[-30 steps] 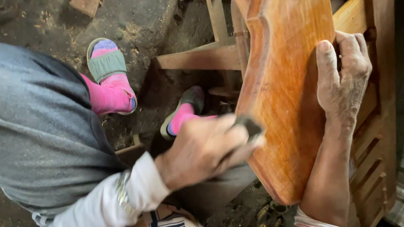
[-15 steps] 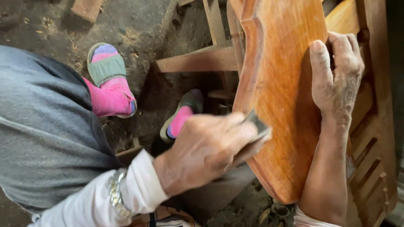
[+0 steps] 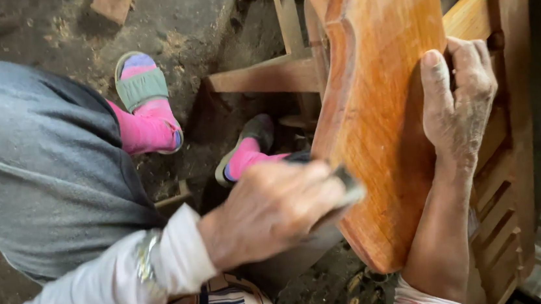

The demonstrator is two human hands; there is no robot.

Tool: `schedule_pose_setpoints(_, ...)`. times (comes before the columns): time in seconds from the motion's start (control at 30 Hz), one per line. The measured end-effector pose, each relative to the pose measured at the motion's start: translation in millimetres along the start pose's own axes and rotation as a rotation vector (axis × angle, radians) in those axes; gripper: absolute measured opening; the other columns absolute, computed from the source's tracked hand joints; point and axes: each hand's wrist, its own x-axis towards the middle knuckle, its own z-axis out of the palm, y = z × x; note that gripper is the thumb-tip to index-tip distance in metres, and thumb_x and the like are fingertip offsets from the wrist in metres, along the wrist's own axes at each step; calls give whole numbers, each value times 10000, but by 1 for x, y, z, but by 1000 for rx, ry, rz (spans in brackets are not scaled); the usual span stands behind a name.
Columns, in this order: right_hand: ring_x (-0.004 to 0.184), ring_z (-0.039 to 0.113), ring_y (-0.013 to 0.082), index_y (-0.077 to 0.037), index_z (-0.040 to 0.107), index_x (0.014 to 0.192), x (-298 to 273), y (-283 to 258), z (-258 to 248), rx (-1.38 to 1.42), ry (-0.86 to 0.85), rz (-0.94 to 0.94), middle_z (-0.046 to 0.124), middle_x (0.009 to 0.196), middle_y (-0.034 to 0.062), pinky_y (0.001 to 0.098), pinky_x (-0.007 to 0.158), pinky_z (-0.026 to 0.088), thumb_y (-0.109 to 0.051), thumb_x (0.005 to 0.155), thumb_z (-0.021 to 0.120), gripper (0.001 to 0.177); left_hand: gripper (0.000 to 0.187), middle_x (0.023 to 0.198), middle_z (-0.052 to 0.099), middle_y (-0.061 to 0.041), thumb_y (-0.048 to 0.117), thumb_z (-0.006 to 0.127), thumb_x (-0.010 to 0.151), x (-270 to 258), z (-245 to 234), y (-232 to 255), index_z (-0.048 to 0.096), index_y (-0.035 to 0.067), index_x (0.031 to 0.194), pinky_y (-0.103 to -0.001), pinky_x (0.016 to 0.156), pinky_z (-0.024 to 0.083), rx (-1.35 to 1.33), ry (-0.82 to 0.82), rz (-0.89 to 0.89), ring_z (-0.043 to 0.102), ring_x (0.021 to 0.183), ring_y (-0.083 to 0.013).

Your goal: The person sits on the ground and sands a curved wooden piece using a sanding block. They hold the wood with one hand and rub the sanding block across the surface and edges, flipping the piece to work on different sides.

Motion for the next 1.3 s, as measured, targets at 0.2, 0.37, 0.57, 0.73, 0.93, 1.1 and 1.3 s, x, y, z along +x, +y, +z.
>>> schedule_pose_setpoints(0.2,949,541,367,111,662,1174,-4,15,3,-34,-10,1,569,1037,218,468,851,424,-412,1221,455,565,283,749,552,-59,293,518,1091,77,20,-67,566,119,872,-395,371,351,199,226,-39,515,490,-204)
schedule_pose_setpoints(0.37,956,533,365,112,656,1179,-2,11,2,-23,0,7,573,1025,213,471,856,433,-375,1207,467,523,252,754,557,-70,236,542,1090,40,5,-38,564,118,868,-406,416,360,98,160,11,514,545,-218)
schedule_pose_setpoints(0.57,965,533,370,125,662,1165,-1,6,4,-15,-4,12,593,1030,226,478,867,437,-378,1206,462,544,281,760,480,-55,268,522,1103,22,-5,-25,527,130,858,-445,443,335,-34,-23,6,543,566,-250)
schedule_pose_setpoints(0.73,970,555,342,103,669,1165,0,5,2,-11,-7,48,576,1047,205,442,875,437,-471,1185,441,618,319,715,542,-42,218,463,1112,85,18,-80,549,129,818,-314,356,369,153,214,62,444,467,-119)
schedule_pose_setpoints(0.93,945,530,339,78,648,1112,1,5,2,-36,-2,49,560,1014,183,449,845,409,-442,1188,450,562,306,745,556,-28,252,440,1112,53,13,-56,616,103,911,-310,384,366,179,230,25,455,508,-132)
schedule_pose_setpoints(1.1,977,551,355,102,660,1139,4,-2,2,6,-19,72,590,1043,213,458,886,433,-337,1176,469,480,230,763,505,-49,248,649,1065,16,-5,-30,577,134,878,-394,470,401,30,125,-17,541,559,-255)
schedule_pose_setpoints(1.3,966,554,379,89,648,1139,0,12,5,-50,-17,53,597,1048,217,476,871,422,-307,1177,480,432,315,736,593,-25,280,481,1108,91,30,-99,642,79,926,-265,339,365,271,259,27,441,447,-69)
